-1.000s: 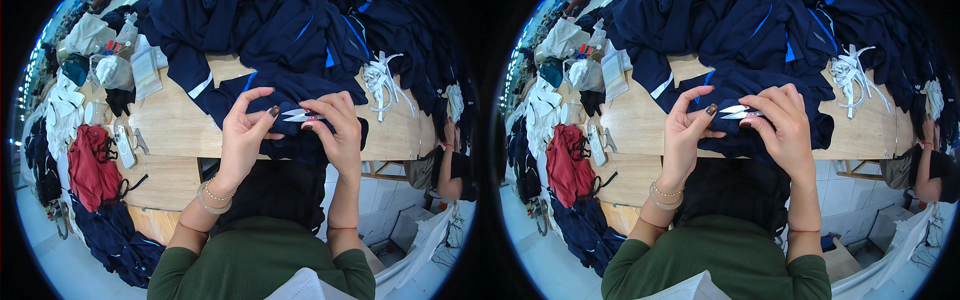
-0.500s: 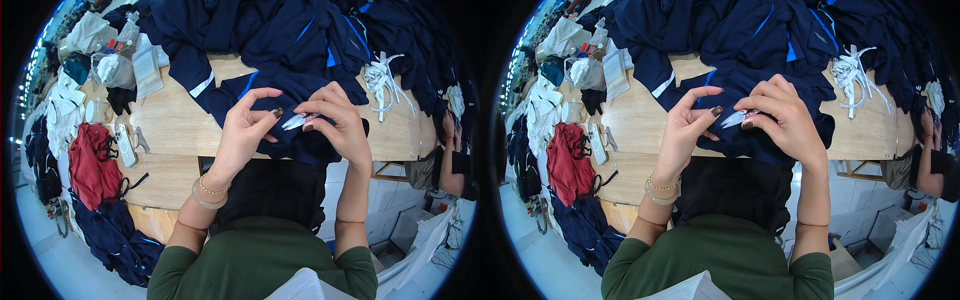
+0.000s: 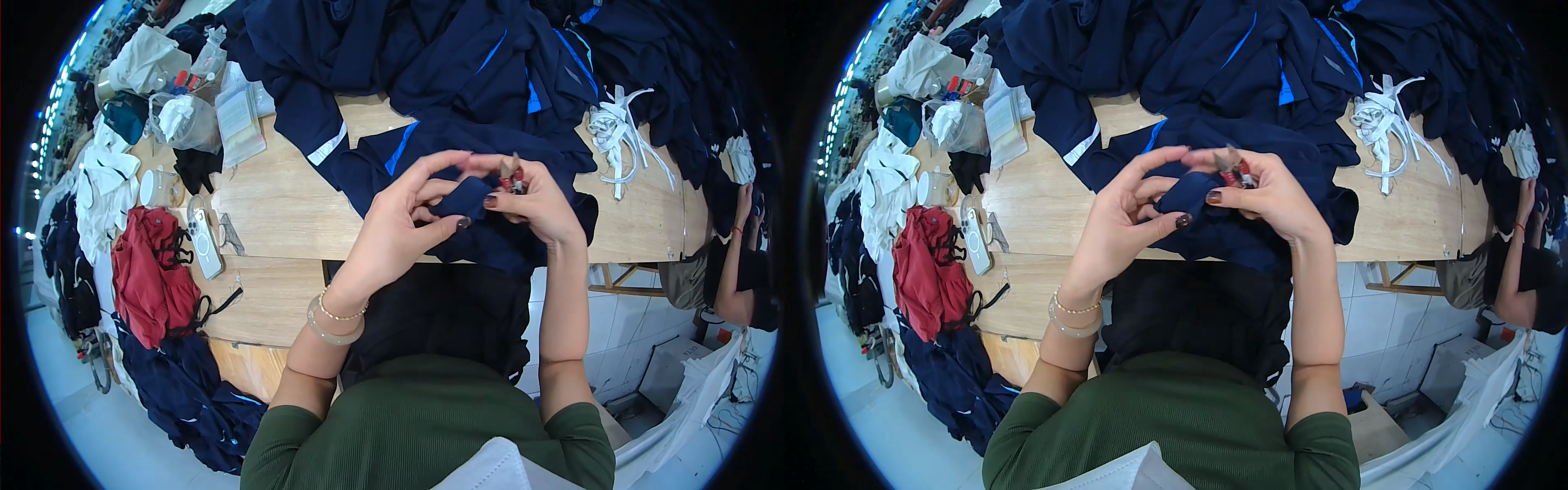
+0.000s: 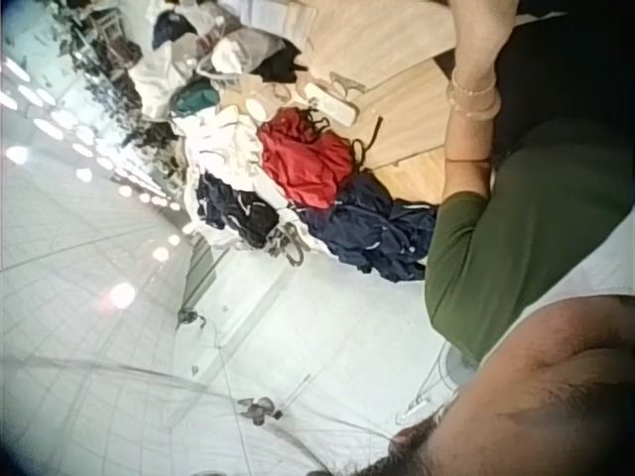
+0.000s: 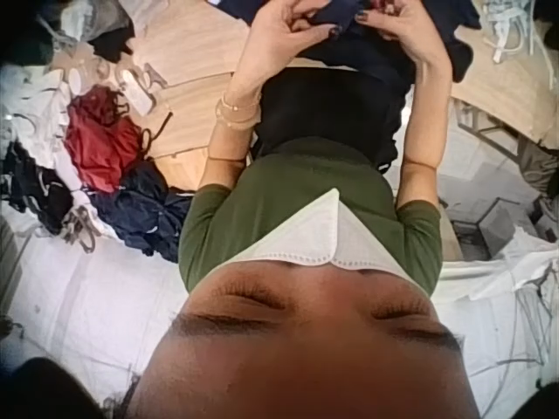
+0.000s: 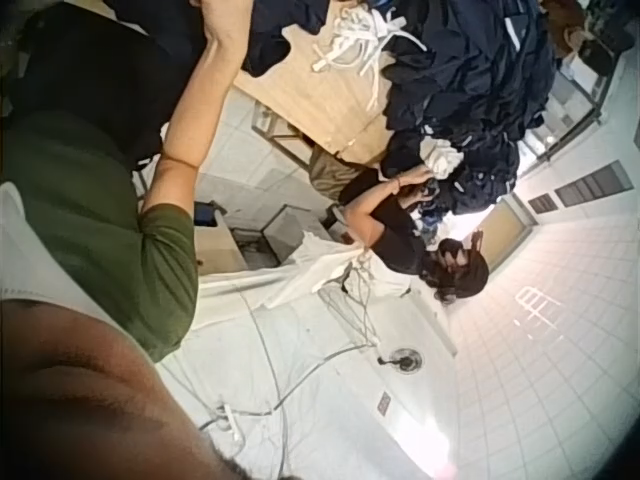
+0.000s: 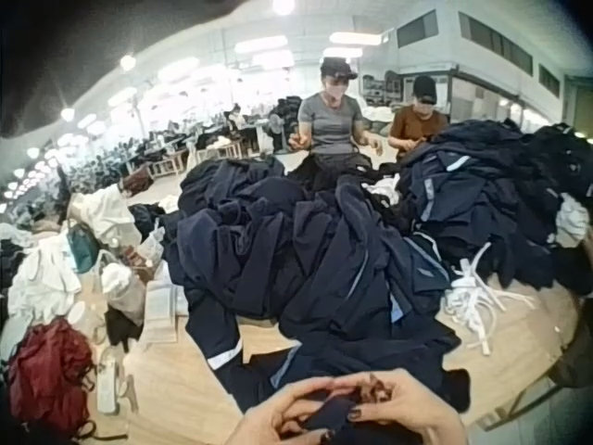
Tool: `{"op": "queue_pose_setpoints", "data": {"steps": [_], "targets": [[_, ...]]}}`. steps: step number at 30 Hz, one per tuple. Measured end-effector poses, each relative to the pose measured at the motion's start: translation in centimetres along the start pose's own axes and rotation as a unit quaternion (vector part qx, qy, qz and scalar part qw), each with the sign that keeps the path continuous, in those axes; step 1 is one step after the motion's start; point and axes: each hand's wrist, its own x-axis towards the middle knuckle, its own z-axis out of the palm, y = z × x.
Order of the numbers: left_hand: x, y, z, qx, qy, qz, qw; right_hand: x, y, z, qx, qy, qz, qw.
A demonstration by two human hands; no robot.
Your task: Trimming excess threads from blue athletic pants using small thread snippers at a garment factory workbench.
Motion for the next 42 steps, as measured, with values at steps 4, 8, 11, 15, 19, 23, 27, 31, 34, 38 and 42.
{"op": "queue_pose_setpoints", "data": {"steps": [4, 8, 11, 15, 19, 23, 27, 31, 34, 38, 42], "targets": [[0.4, -1.7, 0.0, 0.370, 0.176, 0.227, 0.884, 1.1, 2.0, 1.1, -0.181, 0.209, -0.277, 0.920], [-0.1, -3.3, 0.4, 0.382, 0.321, 0.315, 0.807, -0.6, 2.1, 3.8, -0.200, 0.286, -0.401, 0.847], [0.1, -4.2, 0.4, 0.349, 0.368, 0.391, 0.768, -0.9, 2.7, 4.4, -0.231, 0.356, -0.426, 0.799], [0.0, -4.7, 0.1, 0.350, 0.358, 0.400, 0.768, -1.6, 3.6, 4.1, -0.218, 0.345, -0.432, 0.804], [-0.3, -4.8, 0.2, 0.341, 0.351, 0.402, 0.774, -1.4, 3.6, 4.1, -0.242, 0.363, -0.474, 0.765], [-0.5, -4.9, 0.0, 0.334, 0.349, 0.407, 0.775, -1.3, 3.6, 4.1, -0.245, 0.368, -0.474, 0.761], [-0.5, -4.7, 0.0, 0.341, 0.351, 0.397, 0.776, -1.4, 3.6, 4.0, -0.245, 0.360, -0.476, 0.764], [0.5, -3.5, -0.1, 0.343, 0.281, 0.313, 0.840, -0.5, 2.4, 2.6, -0.300, 0.270, -0.436, 0.804], [2.1, -3.8, -2.3, 0.318, 0.237, 0.136, 0.908, 1.3, 0.0, 3.5, -0.159, 0.286, -0.262, 0.908], [2.2, -5.2, -7.6, 0.300, 0.252, 0.019, 0.920, -1.3, 0.0, 0.4, -0.211, 0.140, -0.185, 0.950], [1.5, -4.3, -6.3, 0.111, 0.277, -0.045, 0.953, -3.8, 3.8, 2.8, -0.166, 0.091, -0.092, 0.978]]}}
